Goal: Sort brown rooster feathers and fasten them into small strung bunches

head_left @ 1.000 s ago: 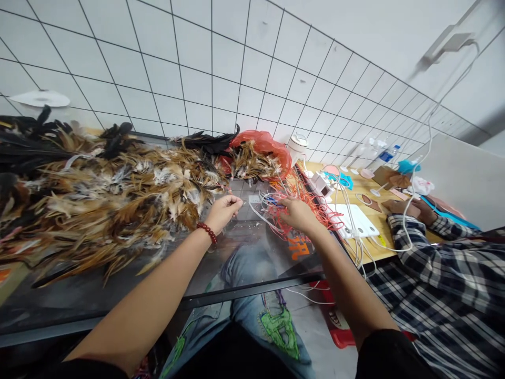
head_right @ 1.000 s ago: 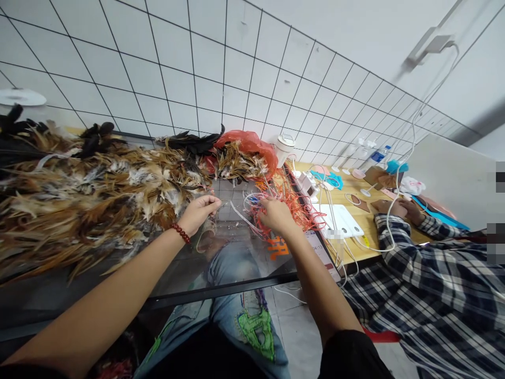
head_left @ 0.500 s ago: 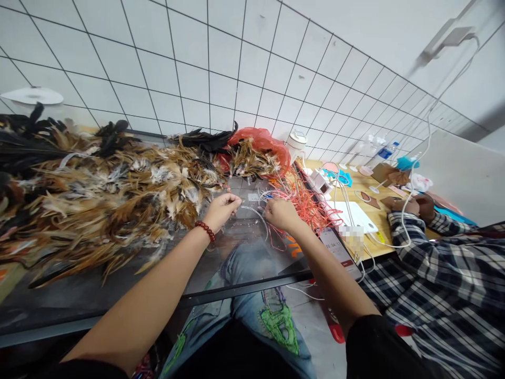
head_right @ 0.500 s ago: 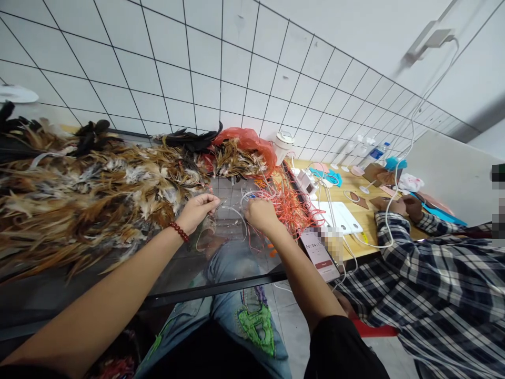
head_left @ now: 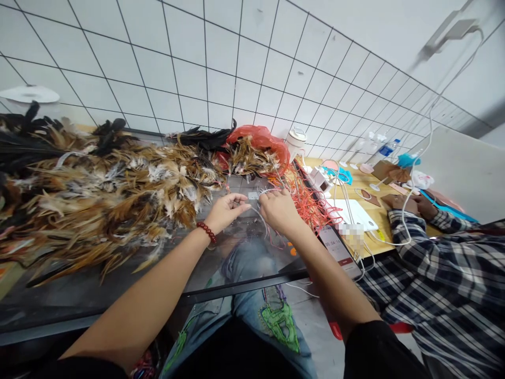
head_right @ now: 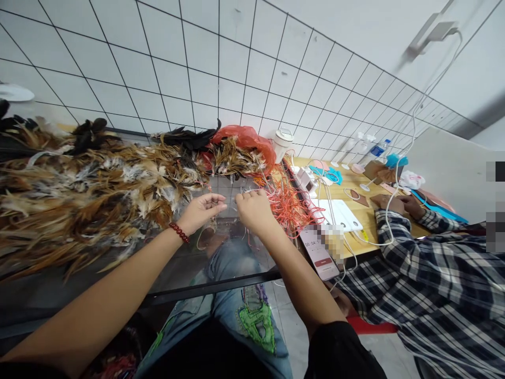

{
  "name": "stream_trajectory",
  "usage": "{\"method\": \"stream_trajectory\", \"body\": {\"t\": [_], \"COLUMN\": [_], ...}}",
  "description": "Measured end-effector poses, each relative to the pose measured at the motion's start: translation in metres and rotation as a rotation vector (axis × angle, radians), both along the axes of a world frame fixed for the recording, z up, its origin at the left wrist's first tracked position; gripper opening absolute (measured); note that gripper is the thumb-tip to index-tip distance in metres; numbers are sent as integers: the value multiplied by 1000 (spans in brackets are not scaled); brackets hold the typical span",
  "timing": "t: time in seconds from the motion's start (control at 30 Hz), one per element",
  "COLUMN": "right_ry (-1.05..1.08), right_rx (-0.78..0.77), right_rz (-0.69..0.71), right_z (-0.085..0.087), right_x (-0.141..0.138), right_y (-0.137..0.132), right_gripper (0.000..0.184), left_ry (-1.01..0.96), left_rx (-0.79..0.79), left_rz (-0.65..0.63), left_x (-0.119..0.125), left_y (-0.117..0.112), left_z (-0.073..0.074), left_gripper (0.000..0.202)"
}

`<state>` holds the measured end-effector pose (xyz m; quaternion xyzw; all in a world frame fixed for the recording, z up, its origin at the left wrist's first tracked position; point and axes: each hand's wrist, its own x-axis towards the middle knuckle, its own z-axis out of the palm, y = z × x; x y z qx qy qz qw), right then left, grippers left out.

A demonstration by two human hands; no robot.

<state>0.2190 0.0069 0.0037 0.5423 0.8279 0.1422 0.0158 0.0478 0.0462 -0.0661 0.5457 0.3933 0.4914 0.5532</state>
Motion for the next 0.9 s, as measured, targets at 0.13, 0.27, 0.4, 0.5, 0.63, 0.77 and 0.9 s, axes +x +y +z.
{"method": "stream_trajectory", "body": {"t": [0.13, 0.27, 0.4, 0.5, 0.63, 0.77, 0.9], "right_ry": [-23, 42, 340, 654, 670, 368, 239], "right_rx": [-32, -35, -39, -228, -189, 16, -133], "right_rz": [61, 64, -39, 21, -53, -310, -336], "right_z": [-6, -7, -13, -21, -17, 0, -1], "right_x": [-13, -16, -12, -13, -5, 21, 31], "right_y": [-1, -1, 1, 7, 17, 17, 2], "right_gripper": [28, 28, 27, 32, 26, 27, 25], "left_ry": [35, 74, 3, -77, -63, -67, -151], "left_rx": [98, 191, 77, 61, 58, 36, -14], "left_rz": [29, 62, 96, 94, 65, 131, 253], "left_x": [3, 1, -2, -5, -8, -8, -6], "left_y": [-1, 1, 2, 2, 3, 6, 8], "left_z": [-1, -2, -1, 2, 2, 0, 1], "left_gripper": [28, 11, 18, 24, 28, 29, 32]}}
